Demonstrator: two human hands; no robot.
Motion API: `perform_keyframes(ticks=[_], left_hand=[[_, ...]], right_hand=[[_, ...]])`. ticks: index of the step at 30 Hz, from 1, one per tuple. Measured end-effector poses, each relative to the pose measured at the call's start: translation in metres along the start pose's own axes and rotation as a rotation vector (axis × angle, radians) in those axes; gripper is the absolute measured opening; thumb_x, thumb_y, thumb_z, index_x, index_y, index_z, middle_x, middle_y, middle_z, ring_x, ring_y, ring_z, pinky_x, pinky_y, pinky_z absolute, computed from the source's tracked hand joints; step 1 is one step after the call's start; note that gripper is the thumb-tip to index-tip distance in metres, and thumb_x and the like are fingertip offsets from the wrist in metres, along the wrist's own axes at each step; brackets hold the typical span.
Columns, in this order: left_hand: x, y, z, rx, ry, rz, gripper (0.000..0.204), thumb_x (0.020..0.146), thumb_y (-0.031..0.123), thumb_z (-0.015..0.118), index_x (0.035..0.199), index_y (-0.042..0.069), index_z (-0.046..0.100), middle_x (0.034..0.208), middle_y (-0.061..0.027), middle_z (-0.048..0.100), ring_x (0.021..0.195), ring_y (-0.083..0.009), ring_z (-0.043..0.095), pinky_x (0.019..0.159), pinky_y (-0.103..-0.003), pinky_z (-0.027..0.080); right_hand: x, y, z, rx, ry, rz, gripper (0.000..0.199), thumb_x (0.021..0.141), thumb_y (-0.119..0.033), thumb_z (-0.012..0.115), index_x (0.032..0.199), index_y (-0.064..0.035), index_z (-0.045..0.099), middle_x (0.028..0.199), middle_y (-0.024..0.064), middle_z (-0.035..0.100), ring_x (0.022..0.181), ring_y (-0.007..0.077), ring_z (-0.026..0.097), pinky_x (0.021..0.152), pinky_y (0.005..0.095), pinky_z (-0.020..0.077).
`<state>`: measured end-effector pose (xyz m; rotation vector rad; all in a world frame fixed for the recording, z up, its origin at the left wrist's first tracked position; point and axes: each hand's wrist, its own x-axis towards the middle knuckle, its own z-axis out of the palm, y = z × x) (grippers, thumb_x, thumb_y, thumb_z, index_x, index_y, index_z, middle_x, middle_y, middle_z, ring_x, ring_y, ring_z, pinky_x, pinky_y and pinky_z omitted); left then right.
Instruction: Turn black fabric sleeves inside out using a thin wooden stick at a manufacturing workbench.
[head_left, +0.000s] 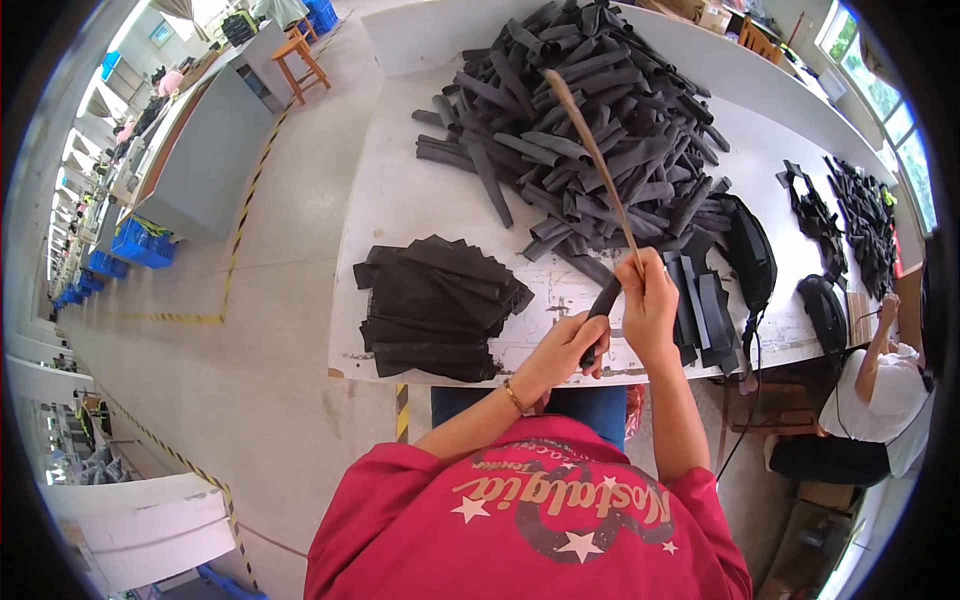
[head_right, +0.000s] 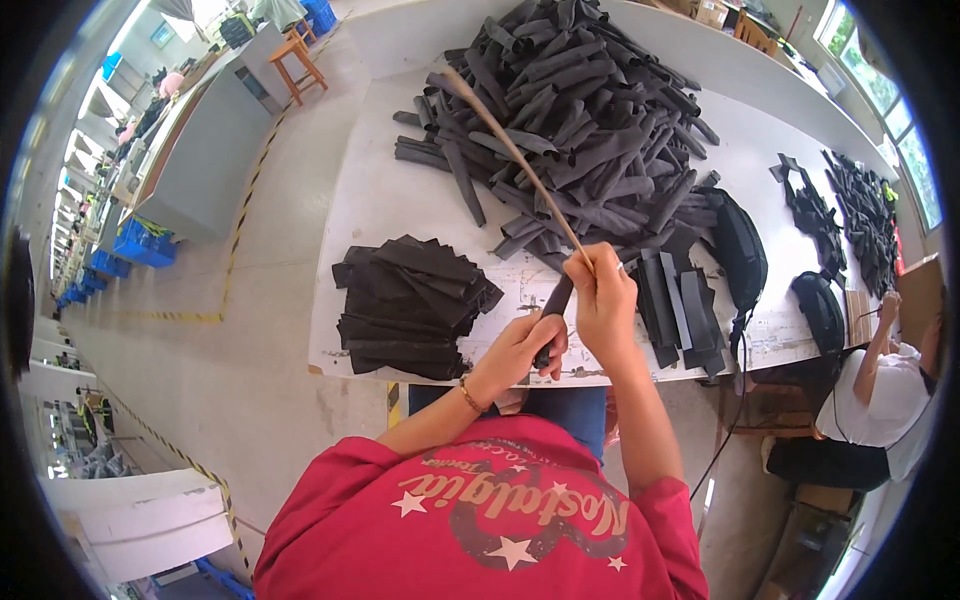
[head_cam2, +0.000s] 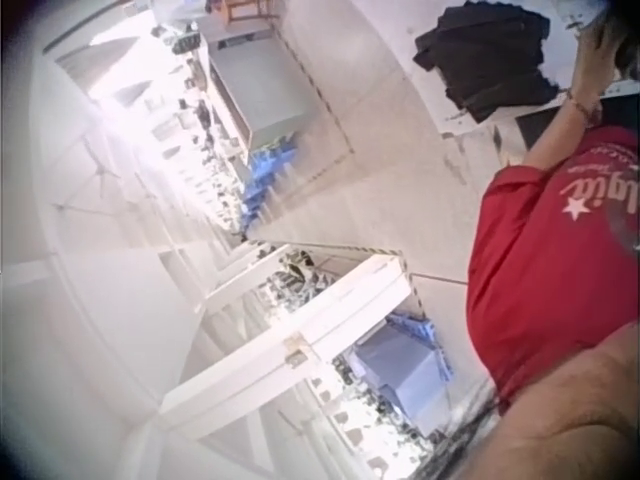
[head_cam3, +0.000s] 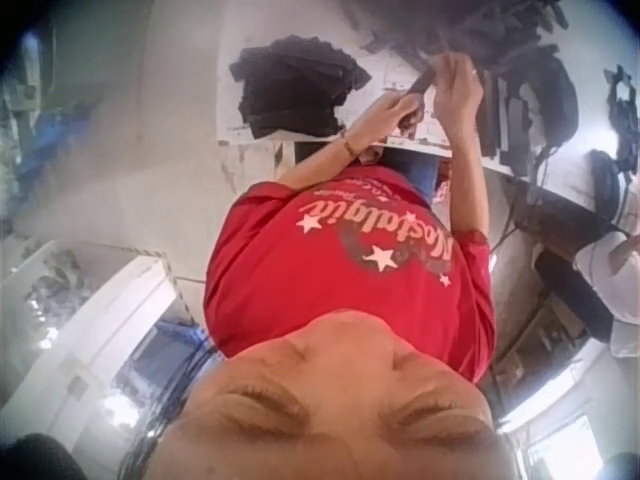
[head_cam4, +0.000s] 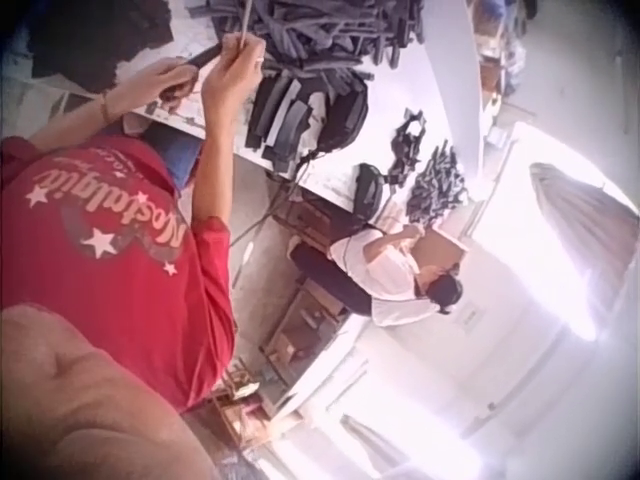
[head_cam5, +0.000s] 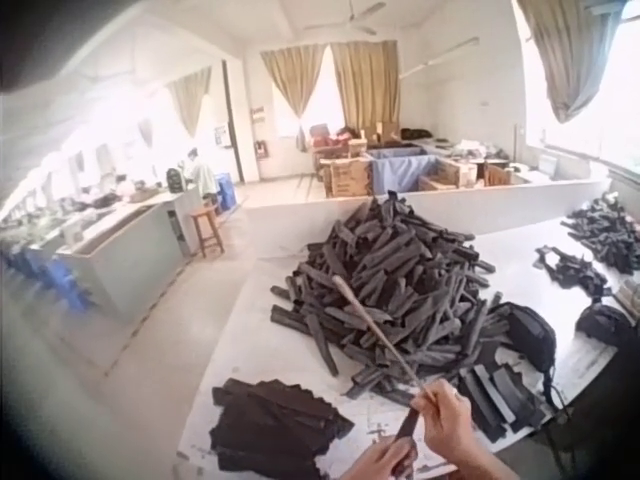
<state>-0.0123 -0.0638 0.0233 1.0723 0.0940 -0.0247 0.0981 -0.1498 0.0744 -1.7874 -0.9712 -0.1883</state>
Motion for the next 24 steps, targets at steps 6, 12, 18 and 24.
perform_keyframes(ticks=[6,12,18,24], left_hand=[[-0.036,-0.033,0.008,0.142,-0.097,-0.05,0.033,0.099,0.021,0.035,0.075,0.001,0.048,0.071,-0.0054,0.055,0.059,-0.0121,0.053,0.058,-0.027,0.046],[-0.047,0.016,-0.024,0.405,0.354,0.309,0.02,0.096,0.012,0.04,0.085,0.001,0.054,0.076,-0.005,0.058,0.065,-0.0094,0.055,0.059,-0.022,0.044],[0.016,0.093,-0.044,0.149,0.339,0.523,0.019,0.089,0.01,0.06,0.106,0.0,0.057,0.089,-0.001,0.06,0.076,-0.0063,0.055,0.069,-0.018,0.044],[0.024,0.072,-0.046,0.085,0.491,0.507,0.019,0.088,0.01,0.064,0.103,0.0,0.059,0.087,0.001,0.059,0.078,-0.003,0.053,0.07,-0.016,0.042]], right_hand=[[0.075,0.005,-0.001,0.104,0.491,0.123,0.021,0.096,-0.02,0.051,0.09,0.0,0.055,0.072,-0.0009,0.053,0.062,0.0079,0.046,0.055,0.023,0.0384],[0.112,-0.004,-0.007,0.393,0.138,0.303,0.024,0.094,-0.026,0.055,0.093,-0.0031,0.061,0.069,-0.0041,0.049,0.052,0.0026,0.042,0.046,0.0189,0.0332],[0.076,-0.021,0.024,0.551,-0.215,0.336,0.02,0.093,-0.02,0.056,0.101,-0.0019,0.06,0.069,-0.0068,0.046,0.053,-0.0001,0.036,0.045,0.0172,0.0277],[0.047,-0.011,0.033,0.694,-0.147,0.313,0.045,0.081,-0.012,0.071,0.119,-0.0006,0.05,0.088,-0.0022,0.055,0.066,0.0006,0.046,0.057,0.014,0.0378]])
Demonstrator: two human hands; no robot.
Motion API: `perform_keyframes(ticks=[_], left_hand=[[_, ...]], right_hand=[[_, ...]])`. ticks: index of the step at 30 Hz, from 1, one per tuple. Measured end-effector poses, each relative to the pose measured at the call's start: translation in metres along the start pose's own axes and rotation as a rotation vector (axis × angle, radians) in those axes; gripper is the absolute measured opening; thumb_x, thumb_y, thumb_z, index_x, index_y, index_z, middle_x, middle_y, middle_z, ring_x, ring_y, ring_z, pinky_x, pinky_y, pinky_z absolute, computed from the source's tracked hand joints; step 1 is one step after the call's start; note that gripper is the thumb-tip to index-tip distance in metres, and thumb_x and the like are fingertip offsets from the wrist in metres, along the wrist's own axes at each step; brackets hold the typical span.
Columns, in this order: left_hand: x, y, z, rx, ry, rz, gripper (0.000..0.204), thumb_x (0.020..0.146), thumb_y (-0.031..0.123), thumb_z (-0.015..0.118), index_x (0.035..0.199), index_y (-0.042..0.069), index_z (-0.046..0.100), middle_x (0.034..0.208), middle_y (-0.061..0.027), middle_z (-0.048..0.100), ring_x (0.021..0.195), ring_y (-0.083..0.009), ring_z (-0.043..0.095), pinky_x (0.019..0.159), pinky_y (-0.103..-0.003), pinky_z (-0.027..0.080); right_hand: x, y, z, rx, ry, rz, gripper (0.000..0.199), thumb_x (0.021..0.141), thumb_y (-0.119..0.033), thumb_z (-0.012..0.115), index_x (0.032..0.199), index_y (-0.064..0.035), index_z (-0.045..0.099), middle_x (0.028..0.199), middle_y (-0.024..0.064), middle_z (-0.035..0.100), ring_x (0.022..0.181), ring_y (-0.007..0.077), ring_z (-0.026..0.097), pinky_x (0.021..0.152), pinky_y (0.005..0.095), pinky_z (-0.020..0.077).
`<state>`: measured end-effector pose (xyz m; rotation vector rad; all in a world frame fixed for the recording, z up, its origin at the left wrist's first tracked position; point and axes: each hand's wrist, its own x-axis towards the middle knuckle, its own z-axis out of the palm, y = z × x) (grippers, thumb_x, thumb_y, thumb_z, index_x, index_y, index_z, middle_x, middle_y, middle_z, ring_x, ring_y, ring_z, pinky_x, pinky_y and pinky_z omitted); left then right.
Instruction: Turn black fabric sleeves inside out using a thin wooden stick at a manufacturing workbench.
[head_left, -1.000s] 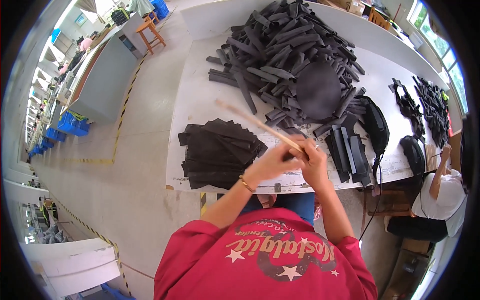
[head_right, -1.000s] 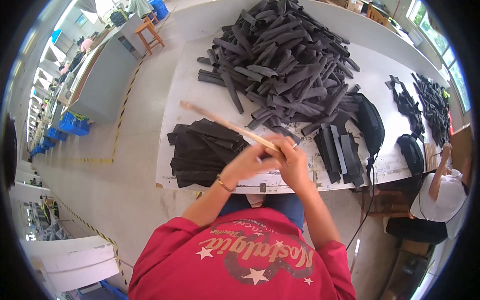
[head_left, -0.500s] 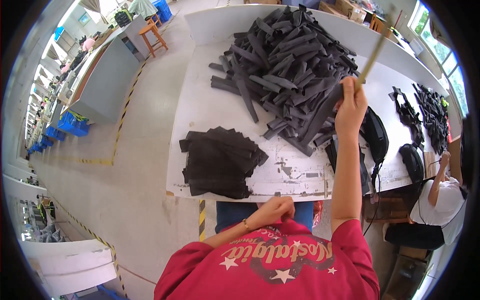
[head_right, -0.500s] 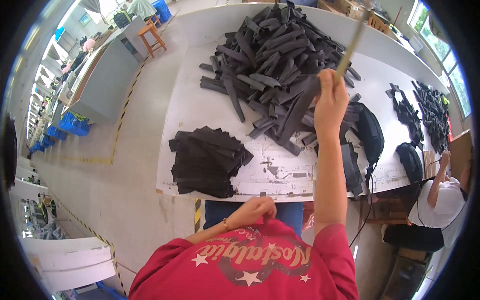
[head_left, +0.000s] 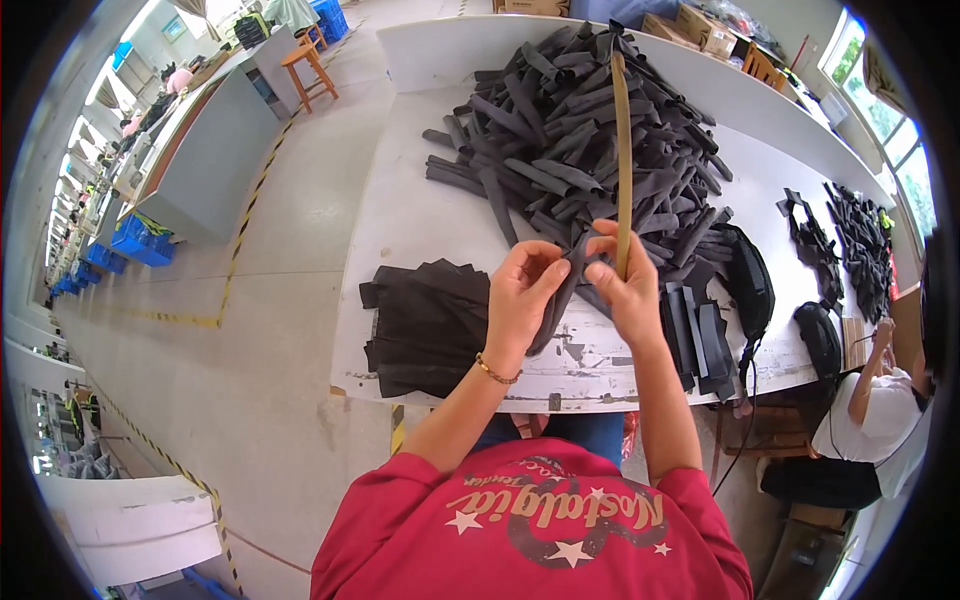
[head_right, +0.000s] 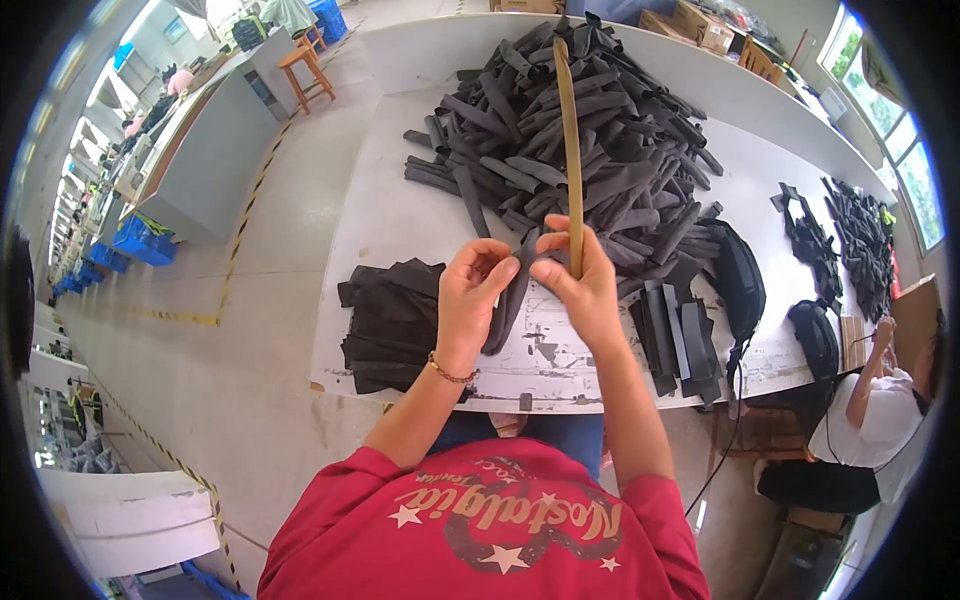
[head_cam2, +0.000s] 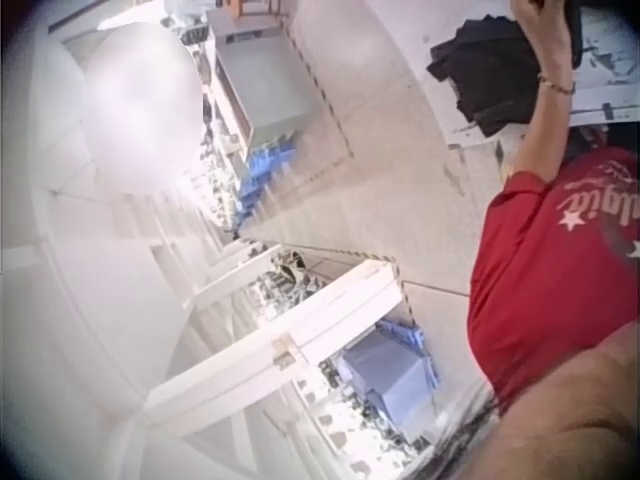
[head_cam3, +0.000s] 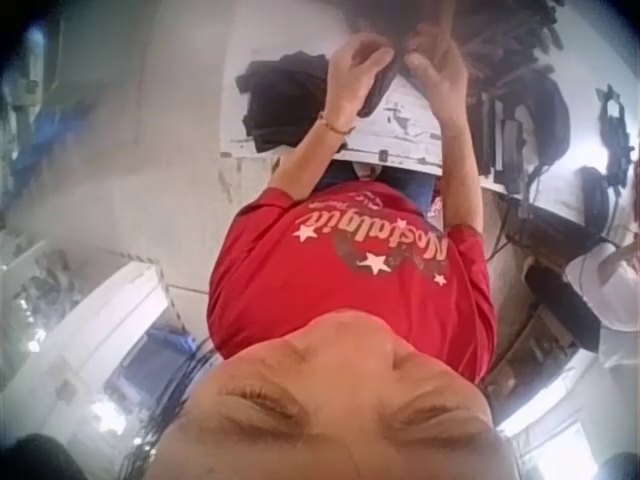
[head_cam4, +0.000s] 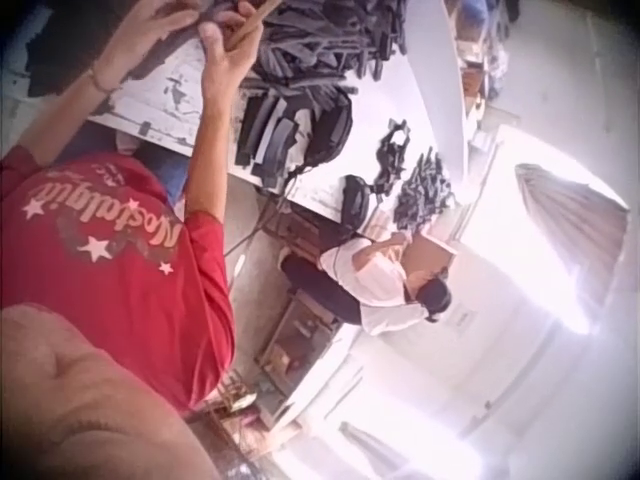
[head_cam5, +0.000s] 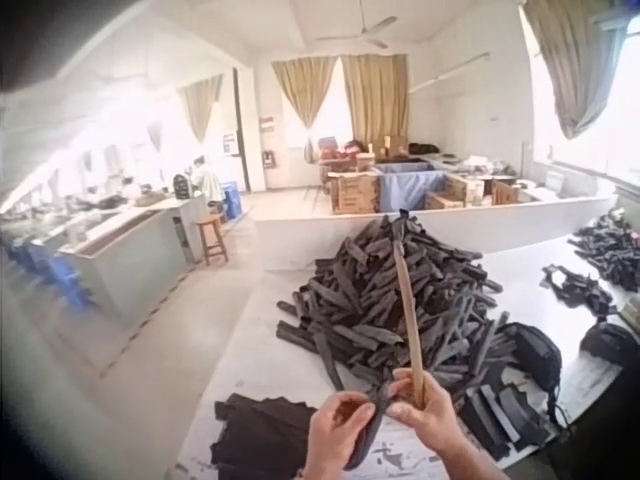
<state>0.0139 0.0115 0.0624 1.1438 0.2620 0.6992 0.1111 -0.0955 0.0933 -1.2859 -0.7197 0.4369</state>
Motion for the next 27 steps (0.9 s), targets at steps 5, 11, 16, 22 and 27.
perform_keyframes(ticks=[5,11,16,22,27], left_hand=[[0.001,-0.01,-0.001,-0.132,0.145,0.023,0.019,0.088,0.009,0.062,0.105,0.001,0.057,0.084,0.0012,0.058,0.076,-0.0034,0.052,0.069,-0.016,0.042],[0.0,-0.006,-0.012,0.139,-0.057,-0.087,0.012,0.091,0.011,0.058,0.098,0.001,0.058,0.082,0.0011,0.058,0.075,-0.0026,0.052,0.068,-0.017,0.042],[0.001,-0.016,-0.004,-0.149,0.123,-0.149,0.028,0.095,0.027,0.052,0.086,0.001,0.058,0.072,-0.0017,0.059,0.059,-0.0058,0.053,0.053,-0.02,0.043],[-0.021,-0.008,-0.01,0.242,-0.353,-0.421,0.024,0.095,0.022,0.05,0.088,0.001,0.059,0.062,-0.0028,0.058,0.043,-0.0059,0.046,0.04,-0.021,0.036],[-0.015,-0.007,-0.044,0.576,-0.233,-0.254,0.016,0.089,0.018,0.059,0.088,0.003,0.064,0.063,-0.0033,0.059,0.048,-0.0092,0.05,0.047,-0.023,0.042]], right_hand=[[-0.009,0.023,-0.004,0.036,0.08,0.132,0.042,0.078,-0.003,0.073,0.115,-0.0015,0.054,0.084,-0.0019,0.056,0.073,0.0031,0.051,0.064,0.0162,0.0408],[-0.012,0.014,0.0,0.007,0.058,0.165,0.037,0.079,0.001,0.069,0.113,0.0,0.054,0.079,-0.001,0.059,0.072,0.0033,0.053,0.063,0.0163,0.0411],[-0.016,0.021,0.004,-0.039,0.026,0.115,0.035,0.08,0.006,0.065,0.113,0.0008,0.054,0.079,0.0002,0.061,0.07,0.0041,0.054,0.064,0.0174,0.0432],[0.025,0.017,-0.003,-0.23,0.22,-0.07,0.024,0.083,0.0,0.063,0.106,0.0008,0.058,0.081,0.0034,0.063,0.074,0.0084,0.059,0.068,0.0217,0.0462],[0.14,-0.023,-0.05,-0.47,0.496,-0.421,0.027,0.089,-0.018,0.06,0.106,0.0023,0.054,0.075,0.0046,0.061,0.071,0.0086,0.055,0.065,0.0242,0.0445]])
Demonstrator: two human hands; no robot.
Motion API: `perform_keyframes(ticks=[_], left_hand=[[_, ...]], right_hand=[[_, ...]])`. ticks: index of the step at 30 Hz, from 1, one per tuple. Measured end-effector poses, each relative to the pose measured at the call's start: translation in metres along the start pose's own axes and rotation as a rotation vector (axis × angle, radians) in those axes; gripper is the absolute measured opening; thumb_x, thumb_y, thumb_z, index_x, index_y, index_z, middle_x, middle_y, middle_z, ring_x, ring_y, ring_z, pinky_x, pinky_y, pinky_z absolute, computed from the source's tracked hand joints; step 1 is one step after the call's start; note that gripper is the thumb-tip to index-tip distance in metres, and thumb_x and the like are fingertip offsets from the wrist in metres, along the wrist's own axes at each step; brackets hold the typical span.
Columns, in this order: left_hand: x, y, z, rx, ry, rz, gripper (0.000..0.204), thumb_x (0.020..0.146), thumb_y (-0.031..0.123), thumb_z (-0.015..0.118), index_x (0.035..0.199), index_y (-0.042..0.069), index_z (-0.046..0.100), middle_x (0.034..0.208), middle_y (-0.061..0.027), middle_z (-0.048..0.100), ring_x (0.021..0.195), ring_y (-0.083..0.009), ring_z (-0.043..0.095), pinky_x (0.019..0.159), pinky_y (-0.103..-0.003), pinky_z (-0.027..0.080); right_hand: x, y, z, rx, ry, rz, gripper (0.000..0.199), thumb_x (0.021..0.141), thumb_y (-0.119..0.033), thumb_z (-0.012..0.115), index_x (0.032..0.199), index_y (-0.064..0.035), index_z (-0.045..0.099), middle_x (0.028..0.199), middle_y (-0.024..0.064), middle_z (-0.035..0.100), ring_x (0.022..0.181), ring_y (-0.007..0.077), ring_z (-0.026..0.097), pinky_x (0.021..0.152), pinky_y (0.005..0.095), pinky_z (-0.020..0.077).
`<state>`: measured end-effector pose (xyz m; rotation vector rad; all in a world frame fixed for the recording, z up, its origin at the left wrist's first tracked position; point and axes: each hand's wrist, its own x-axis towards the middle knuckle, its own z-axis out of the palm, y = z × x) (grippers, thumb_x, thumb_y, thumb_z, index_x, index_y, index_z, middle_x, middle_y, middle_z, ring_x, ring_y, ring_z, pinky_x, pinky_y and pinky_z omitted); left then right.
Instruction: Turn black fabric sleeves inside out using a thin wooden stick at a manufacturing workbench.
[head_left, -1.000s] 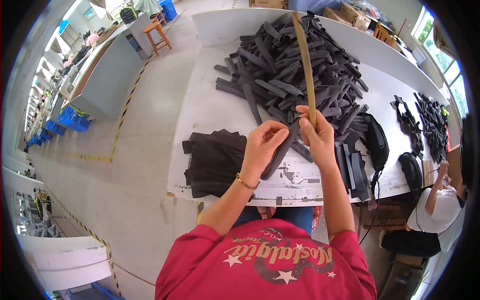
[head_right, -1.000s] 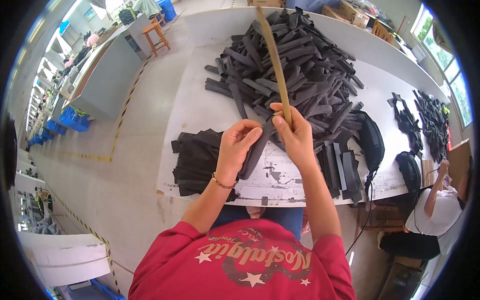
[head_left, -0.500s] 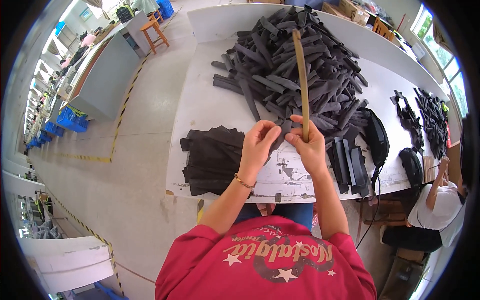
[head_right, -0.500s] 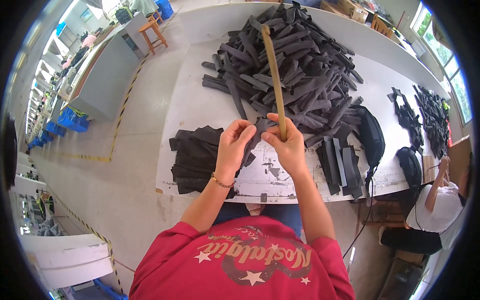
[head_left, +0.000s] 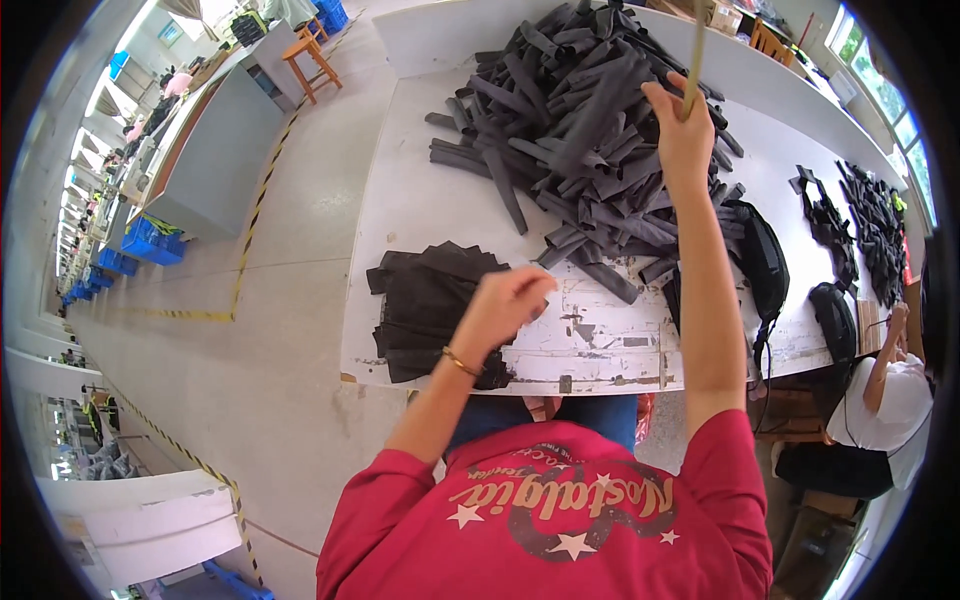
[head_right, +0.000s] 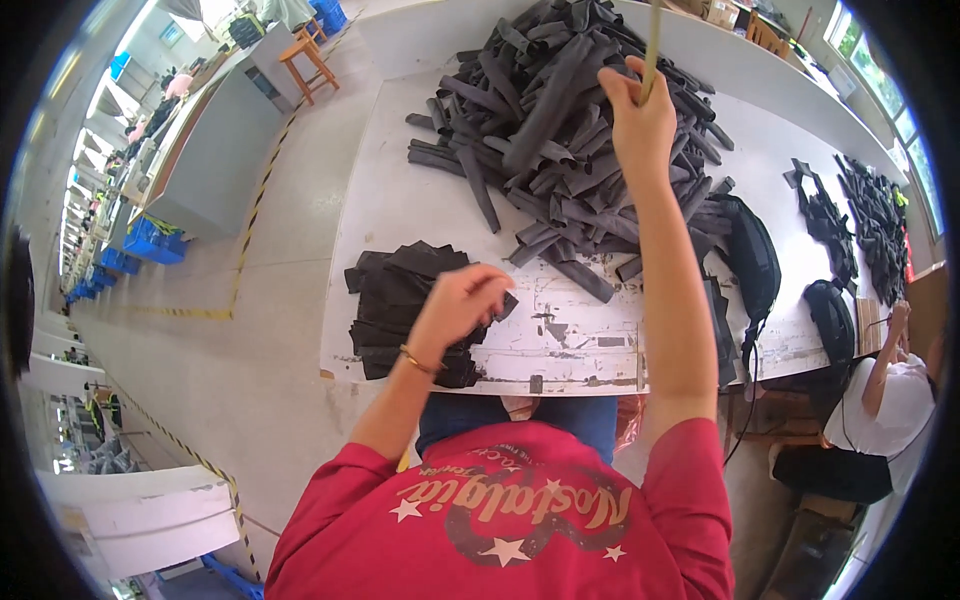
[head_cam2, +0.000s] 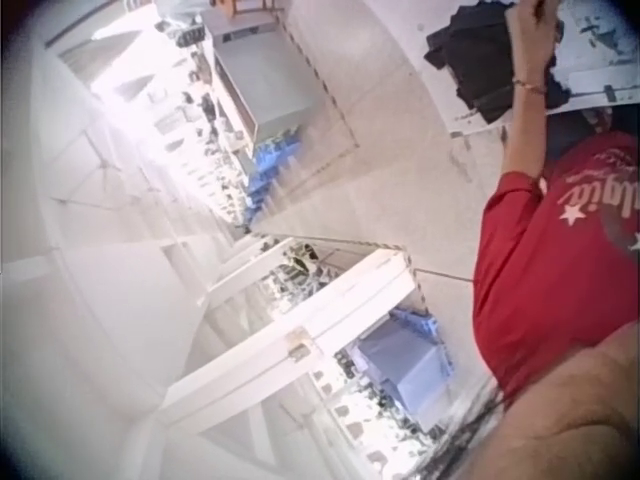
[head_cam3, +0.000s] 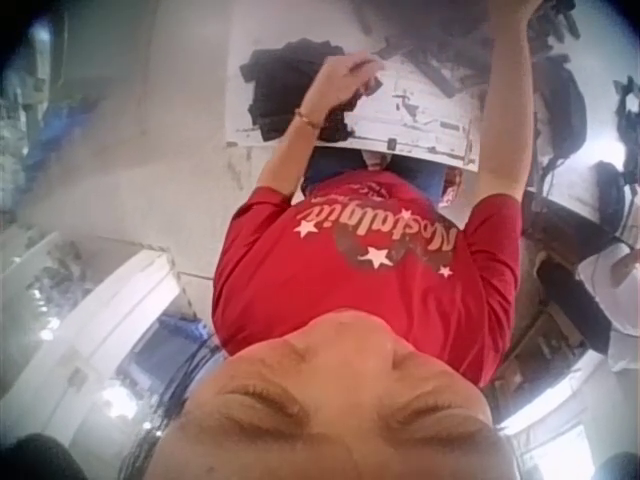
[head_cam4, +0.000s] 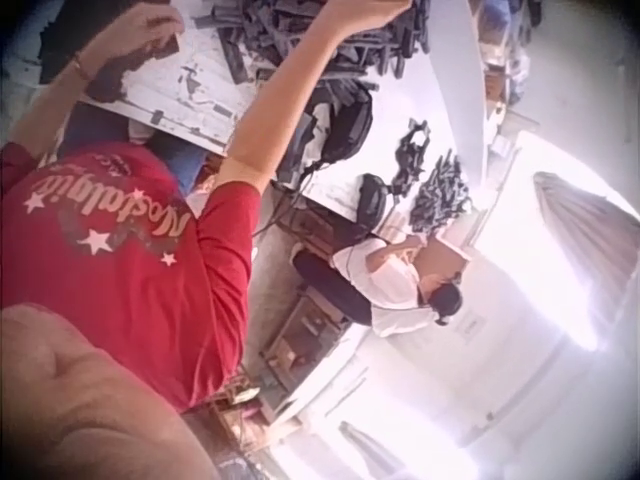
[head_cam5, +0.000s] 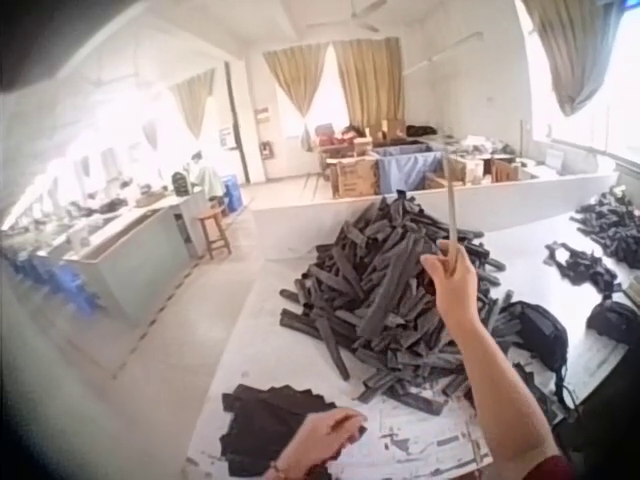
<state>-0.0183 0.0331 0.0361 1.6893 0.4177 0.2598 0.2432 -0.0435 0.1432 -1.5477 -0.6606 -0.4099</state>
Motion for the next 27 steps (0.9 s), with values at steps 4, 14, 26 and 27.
perform_keyframes(ticks=[4,14,26,27], left_hand=[[0.024,-0.006,-0.063,0.561,-0.022,0.345,0.013,0.077,0.013,0.067,0.087,0.005,0.066,0.078,-0.0071,0.063,0.074,-0.0206,0.058,0.069,-0.03,0.047],[0.031,-0.029,-0.085,0.609,-0.194,-0.056,0.012,0.071,0.012,0.071,0.079,0.004,0.066,0.085,-0.0061,0.065,0.087,-0.0228,0.057,0.077,-0.032,0.046],[0.034,-0.043,-0.088,0.617,-0.199,0.259,0.009,0.072,0.012,0.066,0.073,0.003,0.065,0.084,-0.0072,0.065,0.089,-0.0261,0.055,0.082,-0.034,0.045],[0.034,-0.043,-0.088,0.618,-0.2,0.26,0.009,0.072,0.012,0.066,0.073,0.003,0.065,0.084,-0.0072,0.065,0.089,-0.0261,0.055,0.082,-0.034,0.045]], right_hand=[[-0.031,0.032,-0.012,0.019,-0.249,0.158,0.024,0.095,-0.017,0.051,0.11,0.0022,0.051,0.067,0.0029,0.05,0.061,0.008,0.045,0.056,0.0236,0.0376],[-0.18,0.021,-0.142,-0.293,-0.806,0.193,0.019,0.089,-0.009,0.057,0.108,-0.0067,0.058,0.07,0.0149,0.054,0.056,0.0229,0.052,0.056,0.0304,0.0422],[-0.2,0.016,-0.17,-0.342,-0.959,0.062,0.019,0.086,-0.01,0.059,0.104,-0.0046,0.06,0.081,0.0169,0.063,0.071,0.0342,0.061,0.063,0.0372,0.0473],[-0.201,0.017,-0.169,-0.341,-0.958,0.062,0.019,0.086,-0.01,0.059,0.104,-0.0046,0.06,0.081,0.0169,0.063,0.071,0.0342,0.061,0.063,0.0372,0.0473]])
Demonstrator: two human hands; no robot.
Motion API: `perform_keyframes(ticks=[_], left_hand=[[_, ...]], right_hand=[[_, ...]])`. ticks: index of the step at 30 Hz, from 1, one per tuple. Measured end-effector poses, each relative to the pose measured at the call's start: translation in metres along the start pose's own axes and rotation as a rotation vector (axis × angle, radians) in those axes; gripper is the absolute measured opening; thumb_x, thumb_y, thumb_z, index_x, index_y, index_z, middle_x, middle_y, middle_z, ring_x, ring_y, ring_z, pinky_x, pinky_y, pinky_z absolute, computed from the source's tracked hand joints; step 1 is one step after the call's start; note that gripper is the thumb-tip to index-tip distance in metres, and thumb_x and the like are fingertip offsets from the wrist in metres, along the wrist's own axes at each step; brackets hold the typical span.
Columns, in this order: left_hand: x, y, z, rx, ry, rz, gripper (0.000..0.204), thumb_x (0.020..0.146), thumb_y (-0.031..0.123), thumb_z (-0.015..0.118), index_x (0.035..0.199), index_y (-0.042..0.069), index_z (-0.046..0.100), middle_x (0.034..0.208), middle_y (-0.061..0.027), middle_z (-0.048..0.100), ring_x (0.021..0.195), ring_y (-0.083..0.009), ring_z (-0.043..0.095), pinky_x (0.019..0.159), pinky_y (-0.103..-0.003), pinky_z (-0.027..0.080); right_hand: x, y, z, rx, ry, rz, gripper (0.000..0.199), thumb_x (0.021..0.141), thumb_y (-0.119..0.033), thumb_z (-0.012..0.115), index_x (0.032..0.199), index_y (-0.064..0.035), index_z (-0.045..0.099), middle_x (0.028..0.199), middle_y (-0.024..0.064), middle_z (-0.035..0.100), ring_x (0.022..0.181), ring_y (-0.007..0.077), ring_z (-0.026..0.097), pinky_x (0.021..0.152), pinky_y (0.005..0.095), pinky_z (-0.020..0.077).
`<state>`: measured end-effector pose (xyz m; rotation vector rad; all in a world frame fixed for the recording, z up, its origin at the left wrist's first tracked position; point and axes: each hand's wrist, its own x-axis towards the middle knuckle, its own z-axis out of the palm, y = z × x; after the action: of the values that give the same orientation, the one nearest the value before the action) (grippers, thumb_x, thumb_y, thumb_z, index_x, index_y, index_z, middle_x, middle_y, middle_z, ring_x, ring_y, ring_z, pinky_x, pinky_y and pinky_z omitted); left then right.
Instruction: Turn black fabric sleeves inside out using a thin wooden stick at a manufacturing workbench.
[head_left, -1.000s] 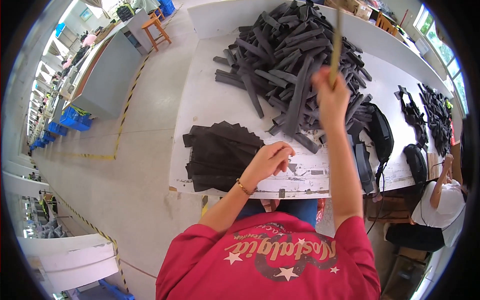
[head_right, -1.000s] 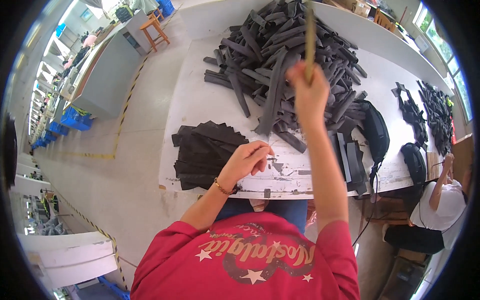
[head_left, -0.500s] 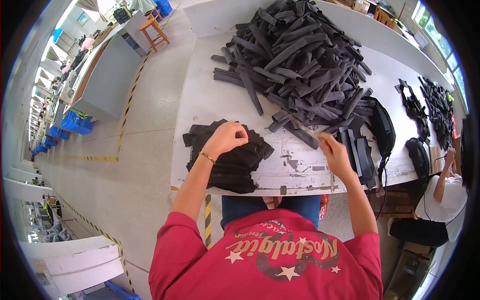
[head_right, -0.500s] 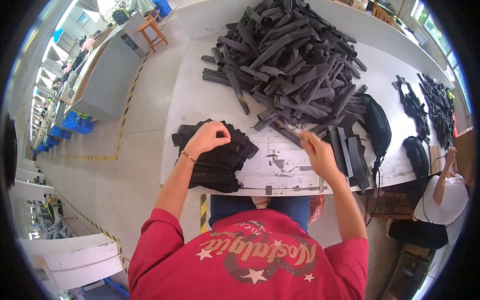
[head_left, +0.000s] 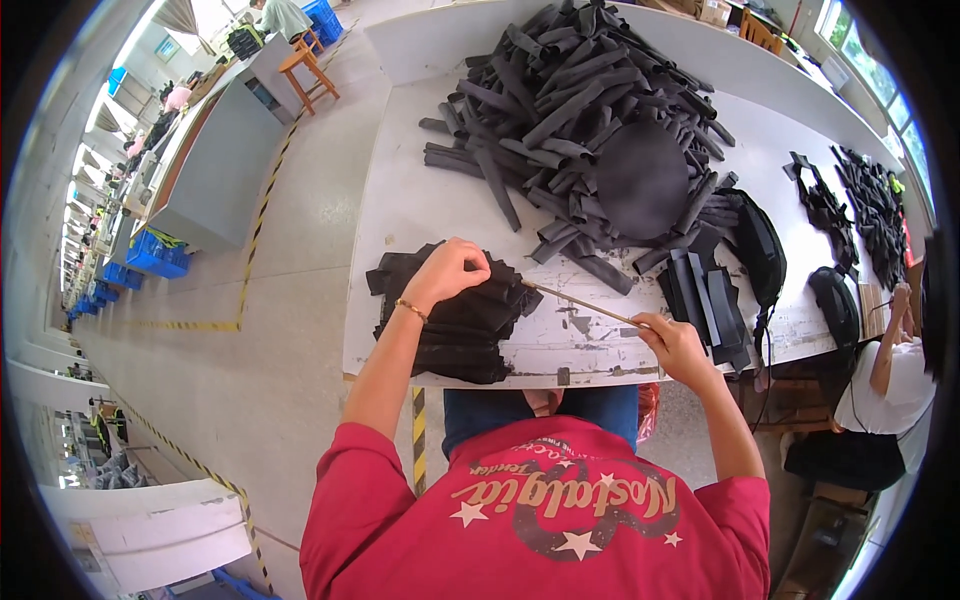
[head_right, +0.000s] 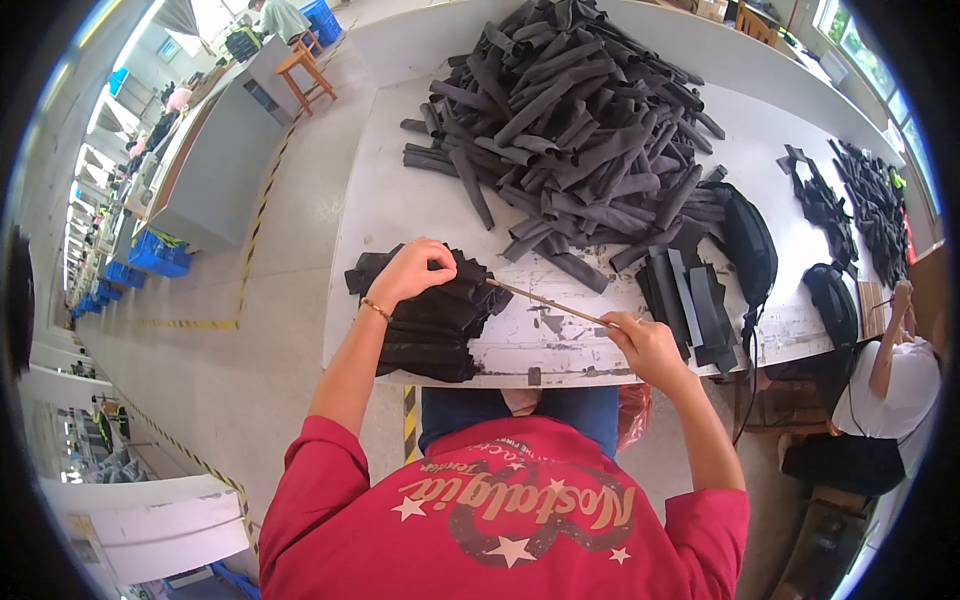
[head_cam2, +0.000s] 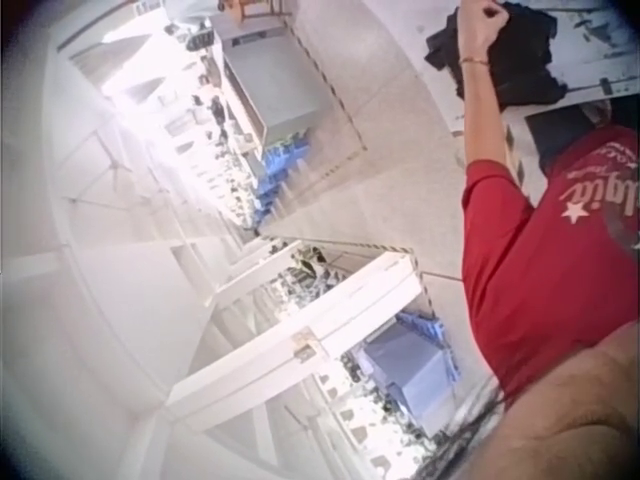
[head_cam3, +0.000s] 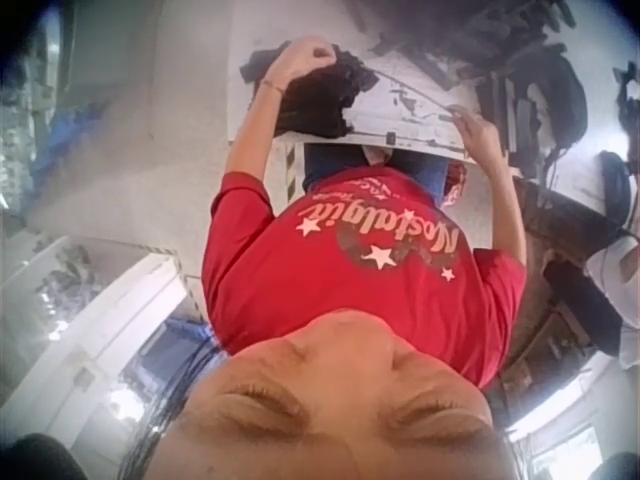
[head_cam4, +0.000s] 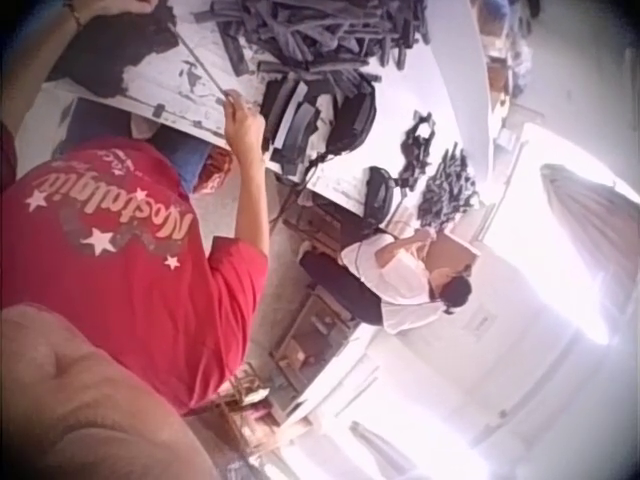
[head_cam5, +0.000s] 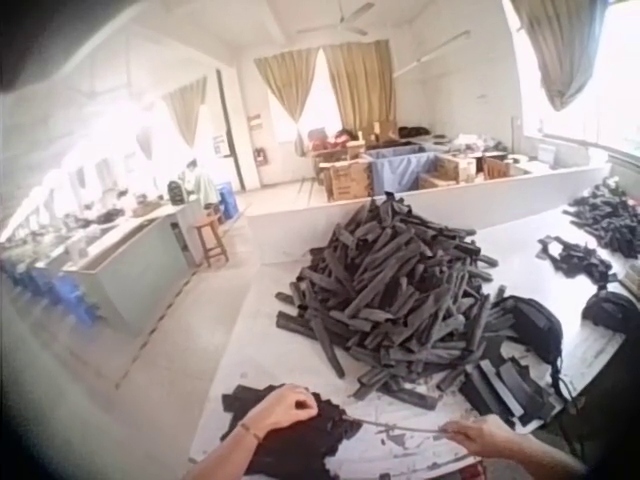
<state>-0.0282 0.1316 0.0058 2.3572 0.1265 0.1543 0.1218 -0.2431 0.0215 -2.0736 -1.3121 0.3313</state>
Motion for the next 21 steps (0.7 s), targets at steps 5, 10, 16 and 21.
perform_keyframes(ticks=[5,10,16,21], left_hand=[[0.001,0.005,-0.001,-0.034,0.025,-0.013,0.01,0.073,0.012,0.066,0.074,0.003,0.065,0.083,-0.0078,0.064,0.089,-0.026,0.056,0.08,-0.034,0.045],[0.005,0.013,0.0,-0.034,0.023,0.0,0.009,0.074,0.012,0.066,0.074,0.003,0.064,0.083,-0.0066,0.065,0.09,-0.0247,0.057,0.083,-0.034,0.044],[0.022,0.066,0.037,0.01,0.08,0.328,0.008,0.073,0.011,0.067,0.075,0.005,0.062,0.089,-0.0067,0.063,0.101,-0.0263,0.055,0.089,-0.035,0.041],[-0.001,0.1,0.027,-0.049,1.276,0.124,0.032,0.078,0.015,0.071,0.105,0.005,0.058,0.131,-0.0154,0.041,0.108,-0.0267,0.053,0.096,-0.039,0.039]], right_hand=[[0.002,0.006,0.008,-0.047,0.0,-0.022,0.018,0.087,-0.015,0.059,0.103,-0.0074,0.06,0.074,0.0155,0.063,0.067,0.0329,0.062,0.06,0.0397,0.048],[0.011,0.008,0.019,-0.039,-0.003,-0.031,0.021,0.087,-0.017,0.059,0.106,-0.009,0.06,0.073,0.0154,0.063,0.067,0.0332,0.062,0.059,0.0407,0.0477],[0.048,-0.021,0.067,0.266,0.028,0.075,0.026,0.091,-0.014,0.055,0.116,-0.0091,0.057,0.064,0.0093,0.055,0.057,0.02,0.055,0.054,0.0322,0.0432],[0.049,-0.045,0.087,0.877,-0.029,0.307,0.026,0.097,-0.017,0.047,0.114,0.0002,0.055,0.065,-0.0055,0.04,0.058,0.0032,0.035,0.052,0.0196,0.0303]])
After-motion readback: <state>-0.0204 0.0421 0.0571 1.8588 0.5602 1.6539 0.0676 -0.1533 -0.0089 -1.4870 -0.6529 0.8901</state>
